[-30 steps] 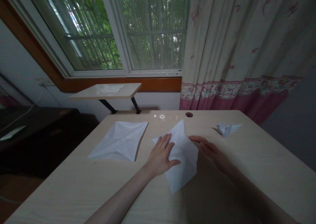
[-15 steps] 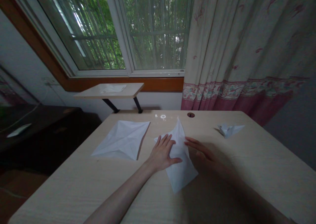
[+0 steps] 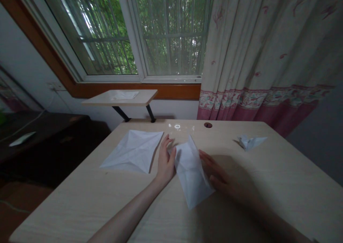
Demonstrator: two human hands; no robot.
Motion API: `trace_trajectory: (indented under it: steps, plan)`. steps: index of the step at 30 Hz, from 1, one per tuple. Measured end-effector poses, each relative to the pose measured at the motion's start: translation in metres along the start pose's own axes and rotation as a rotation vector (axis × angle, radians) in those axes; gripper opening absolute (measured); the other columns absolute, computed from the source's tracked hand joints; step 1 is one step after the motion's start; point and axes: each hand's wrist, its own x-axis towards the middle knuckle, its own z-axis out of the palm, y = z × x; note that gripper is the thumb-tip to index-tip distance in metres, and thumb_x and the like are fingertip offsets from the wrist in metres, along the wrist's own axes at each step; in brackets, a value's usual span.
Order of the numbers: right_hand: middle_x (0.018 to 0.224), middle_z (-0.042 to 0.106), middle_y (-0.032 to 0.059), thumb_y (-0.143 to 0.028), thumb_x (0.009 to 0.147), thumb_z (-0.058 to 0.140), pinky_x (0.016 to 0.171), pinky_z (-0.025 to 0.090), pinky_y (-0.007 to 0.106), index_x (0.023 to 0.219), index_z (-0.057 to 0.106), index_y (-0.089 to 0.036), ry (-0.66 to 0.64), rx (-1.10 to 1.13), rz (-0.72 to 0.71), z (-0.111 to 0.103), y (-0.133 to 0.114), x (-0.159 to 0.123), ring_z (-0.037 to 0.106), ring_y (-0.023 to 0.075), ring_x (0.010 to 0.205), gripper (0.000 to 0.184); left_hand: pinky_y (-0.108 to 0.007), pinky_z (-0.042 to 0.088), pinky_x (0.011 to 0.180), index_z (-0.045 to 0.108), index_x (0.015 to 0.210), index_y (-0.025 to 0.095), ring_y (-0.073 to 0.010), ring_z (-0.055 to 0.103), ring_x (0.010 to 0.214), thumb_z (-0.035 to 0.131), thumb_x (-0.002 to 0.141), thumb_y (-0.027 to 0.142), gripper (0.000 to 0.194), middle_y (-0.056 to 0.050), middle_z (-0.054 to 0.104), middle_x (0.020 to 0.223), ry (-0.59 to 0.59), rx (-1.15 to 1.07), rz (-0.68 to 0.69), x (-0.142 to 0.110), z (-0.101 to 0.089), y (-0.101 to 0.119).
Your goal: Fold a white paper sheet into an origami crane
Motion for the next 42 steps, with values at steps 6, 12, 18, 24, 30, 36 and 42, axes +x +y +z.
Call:
trace_trajectory:
  steps: [6, 12, 18, 24, 30, 36, 42]
  plan:
    - [0.162, 0.019, 0.0003, -0.047, 0.1, 0.044, 0.12, 0.02, 0.05, 0.154, 0.014, -0.04, -0.043, -0.08, -0.004, 0.009, 0.009, -0.003, 0.02, 0.0232, 0.148, 0.063, -0.049, 0.031, 0.118, 0.039, 0.136, 0.029, -0.0232, 0.037, 0.142, 0.033, 0.102, 0.036, 0.035, -0.007, 0.04, 0.151, 0.101, -0.032, -0.044, 0.001, 0.0, 0.001]
    - [0.159, 0.03, 0.0004, -0.04, 0.101, 0.042, 0.119, 0.027, 0.046, 0.154, 0.018, -0.038, -0.106, -0.35, -0.047, 0.013, 0.013, -0.003, 0.034, 0.0233, 0.143, 0.058, -0.049, 0.029, 0.118, 0.046, 0.132, 0.026, -0.0245, 0.038, 0.141, 0.038, 0.101, 0.035, 0.034, -0.007, 0.044, 0.149, 0.105, -0.069, -0.045, 0.002, -0.001, 0.0]
    - [0.155, 0.038, 0.0051, -0.037, 0.103, 0.041, 0.121, 0.02, 0.042, 0.155, 0.022, -0.028, -0.209, -0.579, -0.131, 0.016, 0.012, -0.003, 0.035, 0.0207, 0.142, 0.056, -0.051, 0.033, 0.115, 0.058, 0.122, 0.022, -0.0254, 0.047, 0.134, 0.046, 0.098, 0.029, 0.028, -0.009, 0.054, 0.14, -0.036, 0.002, 0.016, 0.002, 0.0, -0.007]
    - [0.156, 0.036, 0.0028, -0.039, 0.102, 0.045, 0.121, 0.019, 0.044, 0.154, 0.023, -0.031, -0.236, -0.666, -0.12, 0.021, 0.015, -0.004, 0.032, 0.0199, 0.143, 0.057, -0.058, 0.017, 0.12, 0.058, 0.128, 0.026, -0.0248, 0.043, 0.139, 0.049, 0.099, 0.028, 0.031, -0.005, 0.055, 0.142, -0.371, 0.26, 0.126, 0.001, 0.004, -0.006]
    - [0.154, 0.041, 0.0028, -0.039, 0.101, 0.047, 0.12, 0.022, 0.044, 0.149, 0.037, -0.03, -0.252, -0.705, -0.125, 0.023, 0.013, -0.002, 0.036, 0.0201, 0.141, 0.05, -0.051, 0.025, 0.12, 0.052, 0.138, 0.028, -0.023, 0.039, 0.142, 0.044, 0.102, 0.036, 0.038, -0.005, 0.047, 0.15, -0.56, 0.406, 0.158, -0.001, 0.007, -0.006]
    - [0.152, 0.043, 0.0029, -0.038, 0.102, 0.045, 0.117, 0.026, 0.048, 0.146, 0.042, -0.029, -0.275, -0.735, -0.082, 0.021, 0.007, 0.001, 0.038, 0.021, 0.14, 0.045, -0.05, 0.031, 0.117, 0.052, 0.14, 0.029, -0.0257, 0.039, 0.142, 0.043, 0.102, 0.038, 0.04, -0.006, 0.041, 0.153, -0.617, 0.515, 0.209, -0.003, 0.008, -0.008]
    - [0.144, 0.054, 0.0037, -0.032, 0.1, 0.049, 0.114, 0.033, 0.047, 0.136, 0.056, -0.028, -0.219, -0.646, -0.086, 0.018, 0.004, 0.002, 0.049, 0.0208, 0.132, 0.037, -0.05, 0.033, 0.116, 0.052, 0.14, 0.027, -0.0285, 0.036, 0.143, 0.046, 0.1, 0.043, 0.044, -0.009, 0.039, 0.154, -0.666, 0.529, 0.271, -0.004, 0.006, -0.005]
